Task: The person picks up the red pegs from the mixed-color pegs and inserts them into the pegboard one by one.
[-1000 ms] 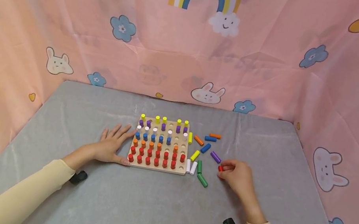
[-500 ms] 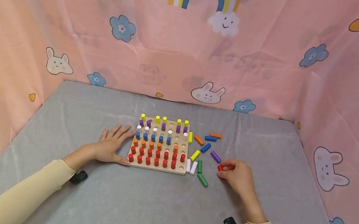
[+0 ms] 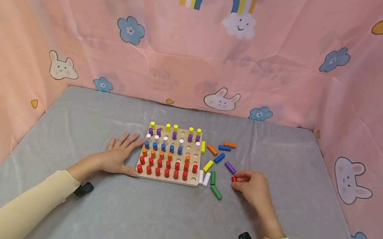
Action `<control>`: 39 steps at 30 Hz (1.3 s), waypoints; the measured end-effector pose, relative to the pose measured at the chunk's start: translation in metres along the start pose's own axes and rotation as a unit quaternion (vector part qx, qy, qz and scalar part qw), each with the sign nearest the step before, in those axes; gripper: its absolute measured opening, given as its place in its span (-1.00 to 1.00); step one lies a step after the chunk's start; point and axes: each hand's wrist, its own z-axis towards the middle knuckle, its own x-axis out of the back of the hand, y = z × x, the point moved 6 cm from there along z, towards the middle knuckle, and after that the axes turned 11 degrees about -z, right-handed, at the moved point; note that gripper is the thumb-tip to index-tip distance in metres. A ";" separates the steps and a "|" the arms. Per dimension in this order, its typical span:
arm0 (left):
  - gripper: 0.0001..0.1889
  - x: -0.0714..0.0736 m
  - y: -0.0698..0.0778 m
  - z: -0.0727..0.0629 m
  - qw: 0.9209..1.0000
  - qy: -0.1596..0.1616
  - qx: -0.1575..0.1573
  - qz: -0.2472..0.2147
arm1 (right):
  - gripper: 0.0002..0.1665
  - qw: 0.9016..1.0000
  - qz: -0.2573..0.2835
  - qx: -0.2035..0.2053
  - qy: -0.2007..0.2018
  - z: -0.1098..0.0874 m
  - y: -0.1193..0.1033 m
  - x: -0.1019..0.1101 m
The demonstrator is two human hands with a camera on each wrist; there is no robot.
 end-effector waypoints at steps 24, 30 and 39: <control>0.18 -0.001 -0.001 0.001 1.000 0.000 0.008 0.019 | -0.67 0.994 0.083 0.063 -0.018 0.001 -0.048 -0.017; 0.16 -0.001 0.000 0.000 1.000 0.003 0.008 0.014 | -0.66 0.989 0.122 0.078 -0.015 0.000 -0.060 -0.025; 0.17 0.001 0.002 0.000 1.000 0.004 0.006 0.013 | -0.70 0.983 0.151 0.104 0.009 -0.002 -0.071 -0.040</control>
